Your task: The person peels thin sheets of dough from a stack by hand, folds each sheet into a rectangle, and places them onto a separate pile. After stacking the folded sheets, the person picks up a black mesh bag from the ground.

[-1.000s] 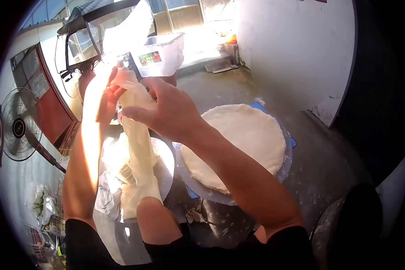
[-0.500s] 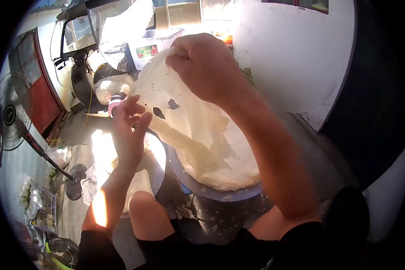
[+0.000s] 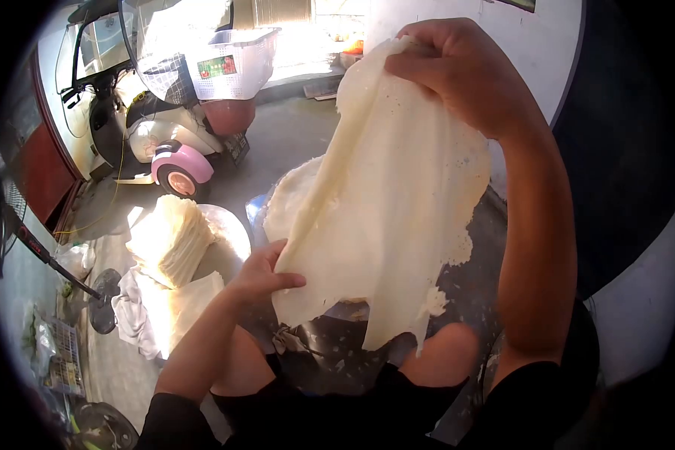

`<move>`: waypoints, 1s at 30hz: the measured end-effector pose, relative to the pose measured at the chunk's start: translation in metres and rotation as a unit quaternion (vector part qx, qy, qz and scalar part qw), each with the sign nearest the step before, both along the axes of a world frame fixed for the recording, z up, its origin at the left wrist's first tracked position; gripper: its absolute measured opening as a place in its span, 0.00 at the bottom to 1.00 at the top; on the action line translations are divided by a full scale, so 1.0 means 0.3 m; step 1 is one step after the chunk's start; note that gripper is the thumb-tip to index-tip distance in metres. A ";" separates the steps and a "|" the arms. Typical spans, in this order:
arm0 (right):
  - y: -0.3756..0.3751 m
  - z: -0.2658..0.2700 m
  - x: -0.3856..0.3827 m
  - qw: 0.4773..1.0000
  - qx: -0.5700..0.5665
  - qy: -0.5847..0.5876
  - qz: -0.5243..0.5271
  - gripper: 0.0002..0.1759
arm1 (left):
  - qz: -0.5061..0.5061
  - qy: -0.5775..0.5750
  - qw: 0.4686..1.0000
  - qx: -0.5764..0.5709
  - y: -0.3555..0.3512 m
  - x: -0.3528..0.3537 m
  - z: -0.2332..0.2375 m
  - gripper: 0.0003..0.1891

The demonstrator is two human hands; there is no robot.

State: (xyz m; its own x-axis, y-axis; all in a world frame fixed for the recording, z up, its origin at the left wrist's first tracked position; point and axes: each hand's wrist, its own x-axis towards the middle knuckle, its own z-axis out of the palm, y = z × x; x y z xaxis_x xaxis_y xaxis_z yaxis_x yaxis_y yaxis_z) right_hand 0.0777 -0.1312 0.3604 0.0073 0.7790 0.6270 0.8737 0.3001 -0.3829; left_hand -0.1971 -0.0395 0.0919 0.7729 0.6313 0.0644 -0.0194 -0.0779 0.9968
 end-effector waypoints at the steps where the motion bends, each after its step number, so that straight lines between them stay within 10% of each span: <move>1: 0.014 -0.013 0.045 1.000 -0.002 0.001 -0.003 0.13 | -0.004 -0.008 1.000 0.001 0.054 -0.019 0.008 0.21; 8: 0.278 -0.159 0.423 0.990 -0.033 0.125 -0.049 0.15 | 0.154 0.018 0.983 0.103 0.454 -0.013 0.314 0.21; 15: 0.270 -0.130 0.444 0.971 0.173 0.121 -0.110 0.17 | 0.346 -0.023 0.792 0.502 0.562 0.095 0.611 0.18; 25: -0.039 -0.971 0.504 0.992 -0.082 0.092 -0.009 0.08 | 0.106 0.148 0.871 0.456 0.324 -0.036 -0.147 0.10; 30: -0.176 -1.197 0.484 0.976 -0.203 0.072 0.024 0.12 | -0.048 0.287 0.840 0.457 0.213 -0.090 -0.220 0.06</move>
